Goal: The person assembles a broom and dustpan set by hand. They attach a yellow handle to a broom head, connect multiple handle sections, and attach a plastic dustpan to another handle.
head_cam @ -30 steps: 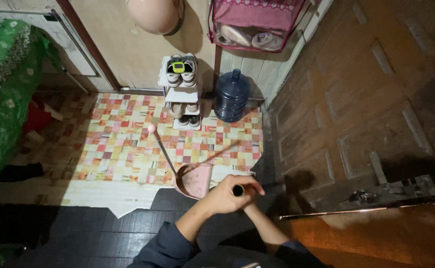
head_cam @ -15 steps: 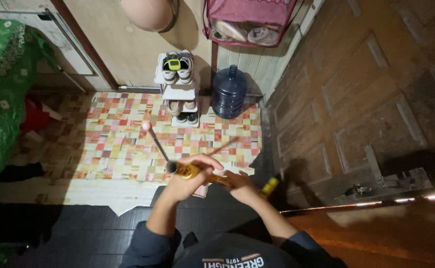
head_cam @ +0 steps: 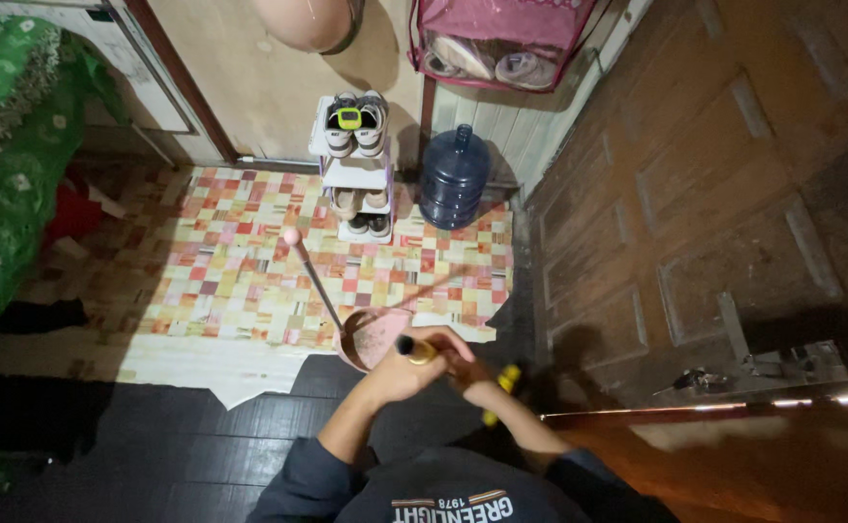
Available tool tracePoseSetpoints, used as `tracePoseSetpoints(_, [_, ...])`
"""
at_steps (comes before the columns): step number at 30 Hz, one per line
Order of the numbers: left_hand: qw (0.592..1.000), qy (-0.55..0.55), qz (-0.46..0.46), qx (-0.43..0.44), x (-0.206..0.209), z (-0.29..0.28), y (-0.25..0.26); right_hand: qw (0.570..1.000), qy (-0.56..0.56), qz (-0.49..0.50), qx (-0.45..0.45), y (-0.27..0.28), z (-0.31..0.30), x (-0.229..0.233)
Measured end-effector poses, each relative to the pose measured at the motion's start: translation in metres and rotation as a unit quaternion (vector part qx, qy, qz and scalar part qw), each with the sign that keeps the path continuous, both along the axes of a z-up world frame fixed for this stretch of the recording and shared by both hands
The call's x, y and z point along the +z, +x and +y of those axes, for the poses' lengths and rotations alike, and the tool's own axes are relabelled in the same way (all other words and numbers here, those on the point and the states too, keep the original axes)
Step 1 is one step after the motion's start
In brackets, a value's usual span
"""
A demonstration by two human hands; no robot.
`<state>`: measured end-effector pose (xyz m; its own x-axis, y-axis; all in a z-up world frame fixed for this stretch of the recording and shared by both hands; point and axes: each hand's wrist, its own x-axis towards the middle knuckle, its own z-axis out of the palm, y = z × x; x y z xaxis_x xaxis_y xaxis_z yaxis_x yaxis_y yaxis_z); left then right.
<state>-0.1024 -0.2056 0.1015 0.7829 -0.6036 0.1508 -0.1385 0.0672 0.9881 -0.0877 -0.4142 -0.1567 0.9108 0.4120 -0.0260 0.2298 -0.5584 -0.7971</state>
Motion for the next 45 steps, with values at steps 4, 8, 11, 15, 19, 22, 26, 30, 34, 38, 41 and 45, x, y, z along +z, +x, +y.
tracePoseSetpoints(4, [0.995, 0.047, -0.072, -0.044, 0.040, -0.017, -0.016, 0.967, 0.250, 0.040, 0.042, 0.010, 0.010, 0.010])
tracePoseSetpoints(8, [0.950, 0.127, -0.286, -0.009, 0.071, -0.025, -0.021, 0.870, 0.460, 0.169, 0.049, 0.008, 0.010, 0.032])
tracePoseSetpoints(11, [0.976, 0.029, -0.211, -0.046, 0.098, 0.007, -0.012, 0.957, 0.282, 0.003, 0.063, 0.015, 0.022, 0.085])
tracePoseSetpoints(15, [0.980, -0.039, -0.196, 0.008, 0.109, 0.053, -0.004, 0.974, 0.023, -0.214, 0.063, 0.025, 0.048, 0.134])
tracePoseSetpoints(19, [0.995, -0.015, -0.047, 0.090, 0.050, 0.057, 0.003, 0.983, -0.181, -0.004, 0.040, 0.017, 0.033, 0.091])
tracePoseSetpoints(22, [0.987, 0.096, 0.059, 0.115, -0.011, 0.028, -0.004, 0.997, 0.056, 0.044, -0.015, -0.016, 0.008, 0.026])
tracePoseSetpoints(26, [0.997, 0.020, 0.056, 0.053, -0.049, 0.011, -0.028, 0.990, -0.028, 0.141, -0.011, -0.044, -0.003, 0.000])
tracePoseSetpoints(30, [0.995, 0.021, 0.080, 0.058, -0.047, 0.019, -0.022, 0.999, 0.039, 0.019, -0.019, -0.039, 0.003, -0.001])
tracePoseSetpoints(34, [0.999, -0.006, 0.032, 0.038, -0.036, 0.019, -0.025, 0.994, -0.111, 0.015, 0.006, -0.028, 0.003, 0.000])
tracePoseSetpoints(38, [0.999, -0.005, 0.032, 0.019, -0.009, 0.010, -0.011, 0.964, -0.171, 0.188, -0.082, -0.004, 0.019, 0.003])
tracePoseSetpoints(41, [1.000, -0.016, -0.016, 0.000, 0.028, 0.002, 0.001, 0.992, -0.043, -0.021, -0.118, 0.012, 0.026, 0.009])
tracePoseSetpoints(45, [0.983, 0.081, -0.163, -0.003, 0.082, -0.017, -0.005, 0.973, 0.201, -0.110, -0.034, 0.028, 0.026, 0.038])
